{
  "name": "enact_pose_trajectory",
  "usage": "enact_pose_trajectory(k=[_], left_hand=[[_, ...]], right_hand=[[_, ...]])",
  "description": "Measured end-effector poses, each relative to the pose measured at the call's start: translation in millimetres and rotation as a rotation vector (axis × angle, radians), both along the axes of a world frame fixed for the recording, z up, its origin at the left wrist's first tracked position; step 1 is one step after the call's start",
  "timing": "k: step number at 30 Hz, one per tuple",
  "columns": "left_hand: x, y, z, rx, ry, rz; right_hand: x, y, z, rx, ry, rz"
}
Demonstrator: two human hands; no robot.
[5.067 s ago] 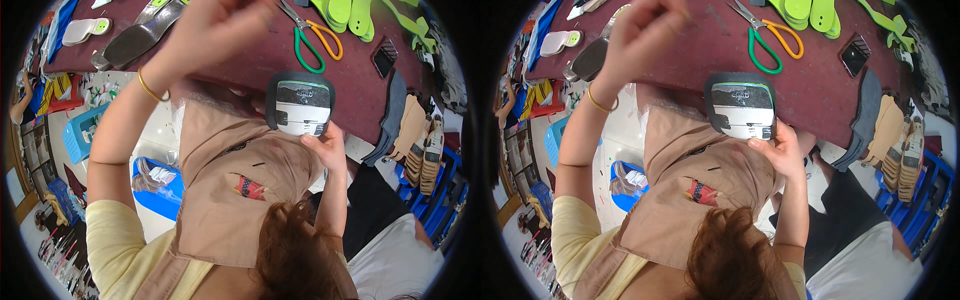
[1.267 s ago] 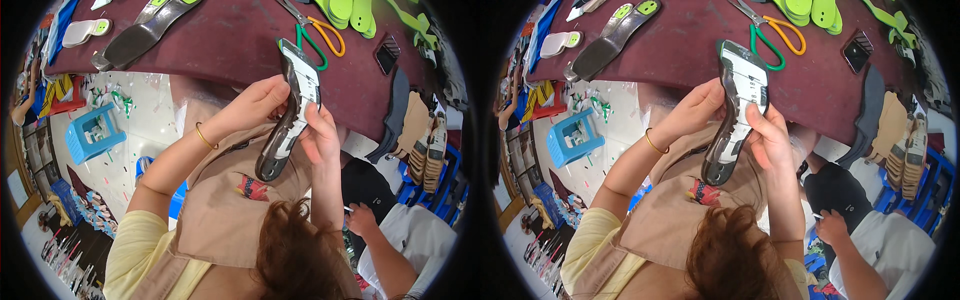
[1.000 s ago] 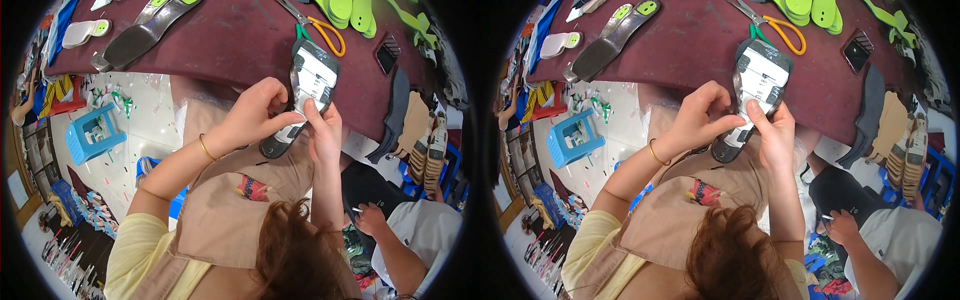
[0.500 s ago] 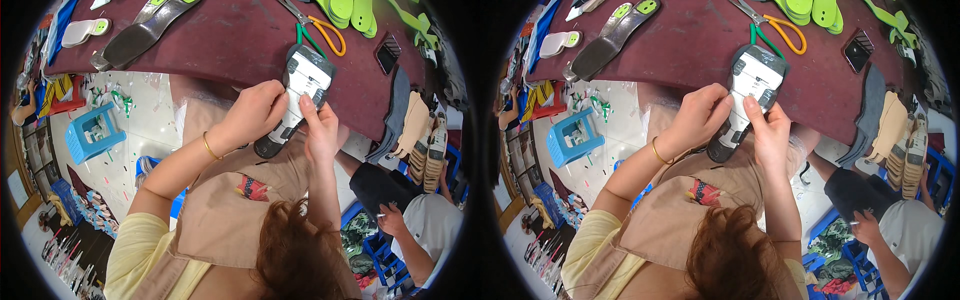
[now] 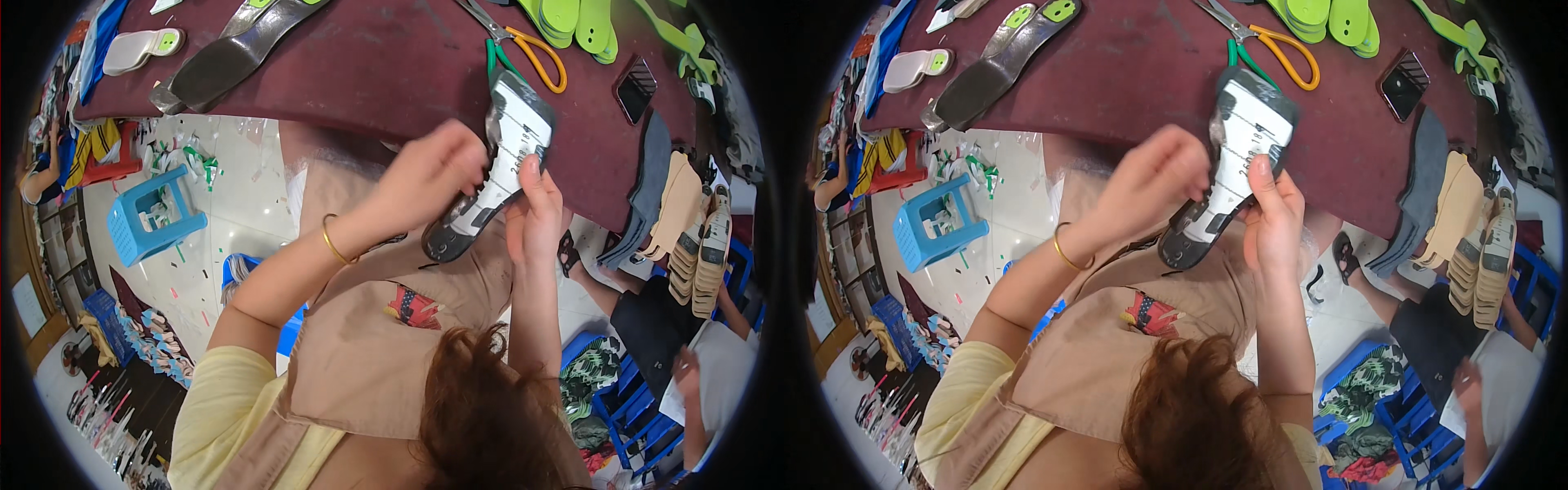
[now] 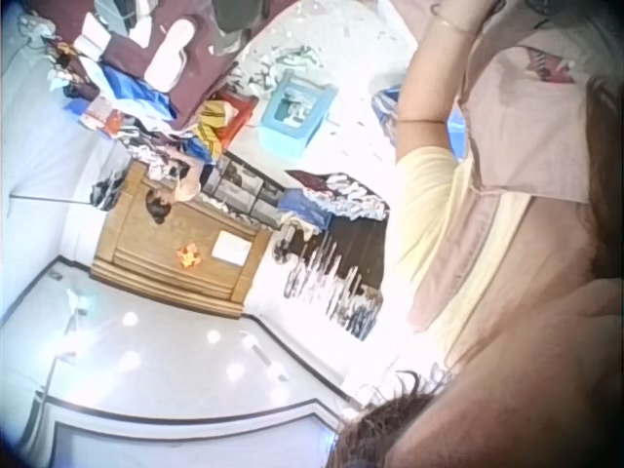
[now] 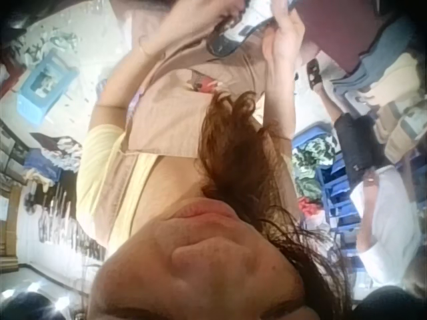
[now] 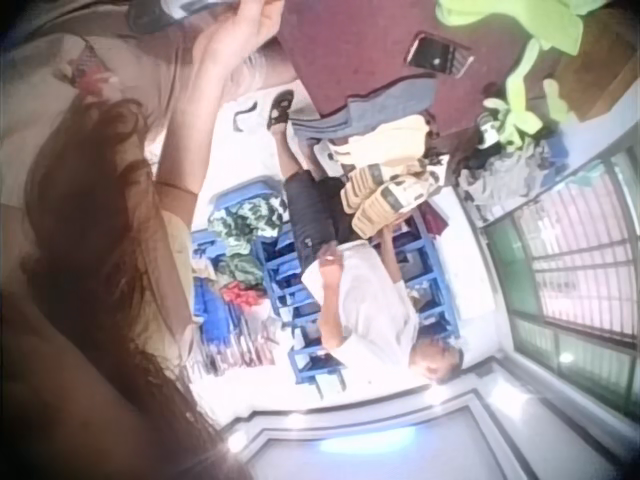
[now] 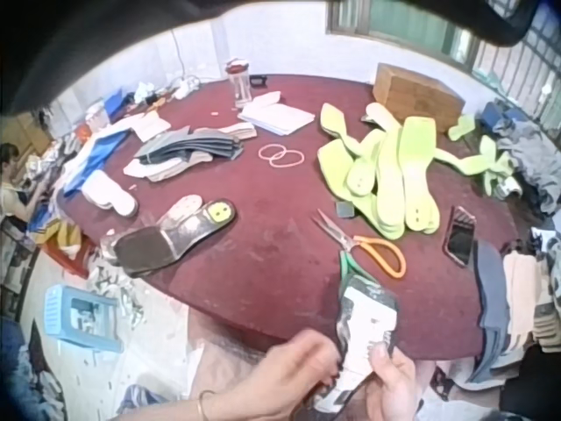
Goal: The recorder is assembling shoe soles by applying adhesive and trimming components.
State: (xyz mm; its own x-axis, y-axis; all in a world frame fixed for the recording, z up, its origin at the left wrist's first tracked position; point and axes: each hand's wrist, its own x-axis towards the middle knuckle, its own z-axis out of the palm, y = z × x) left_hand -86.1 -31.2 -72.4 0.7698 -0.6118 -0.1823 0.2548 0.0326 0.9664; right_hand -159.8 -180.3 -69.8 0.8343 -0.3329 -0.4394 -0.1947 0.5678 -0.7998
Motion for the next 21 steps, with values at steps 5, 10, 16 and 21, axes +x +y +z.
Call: enact_pose_trajectory(k=[5, 10, 16, 21], left_hand=[[22, 7, -5, 0.057, -0.028, -0.204], [13, 2, -2, 0.125, -0.241, -0.121], [-4, -1, -2, 0.317, -0.306, -0.098], [-2, 10, -13, 0.290, -0.249, -0.213]], right_hand=[[4, 6, 6, 0.156, 0.008, 0.091], [5, 10, 10, 0.119, 0.037, 0.104], [7, 25, 7, 0.124, 0.066, -0.028], [6, 24, -2, 0.076, 0.093, 0.022]])
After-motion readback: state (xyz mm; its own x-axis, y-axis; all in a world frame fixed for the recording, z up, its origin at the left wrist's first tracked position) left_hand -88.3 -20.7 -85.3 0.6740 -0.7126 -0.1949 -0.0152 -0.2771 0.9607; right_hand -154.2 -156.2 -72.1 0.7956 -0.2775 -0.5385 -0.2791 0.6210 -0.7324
